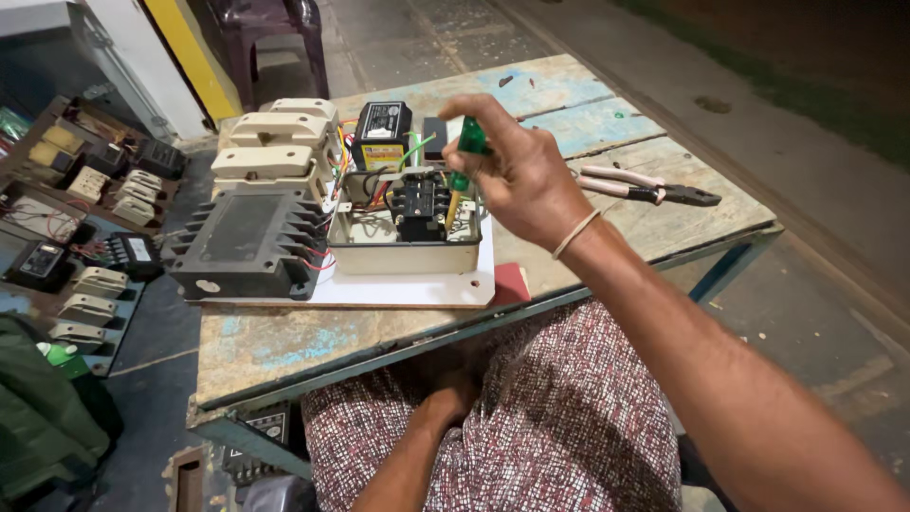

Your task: The person wires electrical components by cleaning a terminal box with a cloth, positioning a contactor, and securing wires to the contactor terminals using a screwdriver.

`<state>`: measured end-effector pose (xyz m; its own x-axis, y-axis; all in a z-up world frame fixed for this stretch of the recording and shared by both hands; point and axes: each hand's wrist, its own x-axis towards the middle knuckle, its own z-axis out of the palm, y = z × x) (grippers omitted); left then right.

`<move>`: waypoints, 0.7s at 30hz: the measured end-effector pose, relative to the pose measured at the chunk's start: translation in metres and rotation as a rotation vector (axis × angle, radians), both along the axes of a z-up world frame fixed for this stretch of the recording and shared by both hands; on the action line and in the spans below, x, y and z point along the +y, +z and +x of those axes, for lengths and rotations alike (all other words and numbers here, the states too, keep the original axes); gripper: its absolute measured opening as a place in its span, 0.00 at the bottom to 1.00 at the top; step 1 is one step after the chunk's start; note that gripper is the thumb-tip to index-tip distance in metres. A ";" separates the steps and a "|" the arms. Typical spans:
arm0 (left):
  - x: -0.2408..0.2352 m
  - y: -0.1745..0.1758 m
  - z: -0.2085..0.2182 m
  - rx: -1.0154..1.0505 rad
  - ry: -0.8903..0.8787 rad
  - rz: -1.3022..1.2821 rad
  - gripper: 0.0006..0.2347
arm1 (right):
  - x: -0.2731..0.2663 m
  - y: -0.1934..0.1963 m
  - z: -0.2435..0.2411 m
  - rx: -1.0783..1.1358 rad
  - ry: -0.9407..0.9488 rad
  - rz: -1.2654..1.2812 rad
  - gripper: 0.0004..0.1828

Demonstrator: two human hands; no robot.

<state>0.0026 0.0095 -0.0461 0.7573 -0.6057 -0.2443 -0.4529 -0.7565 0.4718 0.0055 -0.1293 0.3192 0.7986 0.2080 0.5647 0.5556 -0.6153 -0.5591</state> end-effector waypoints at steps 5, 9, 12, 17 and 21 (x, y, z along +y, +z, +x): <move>0.001 0.002 -0.003 0.011 -0.009 0.007 0.13 | -0.001 -0.001 -0.011 -0.049 -0.024 0.026 0.16; 0.000 0.007 0.000 0.011 -0.027 0.015 0.12 | -0.007 0.000 -0.011 -0.066 -0.005 0.097 0.13; 0.002 0.008 0.004 0.006 -0.025 0.013 0.12 | -0.010 -0.007 -0.016 -0.171 -0.139 0.073 0.16; -0.001 0.013 0.004 -0.021 -0.029 0.003 0.12 | -0.012 -0.013 -0.014 -0.146 -0.107 0.086 0.18; -0.005 0.044 -0.001 -0.071 -0.013 -0.043 0.11 | -0.013 -0.013 -0.011 -0.347 0.156 0.046 0.17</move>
<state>0.0017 0.0048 -0.0024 0.7636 -0.6246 -0.1637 -0.4961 -0.7298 0.4705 -0.0052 -0.1425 0.3065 0.5189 0.2798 0.8078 0.8017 -0.4872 -0.3462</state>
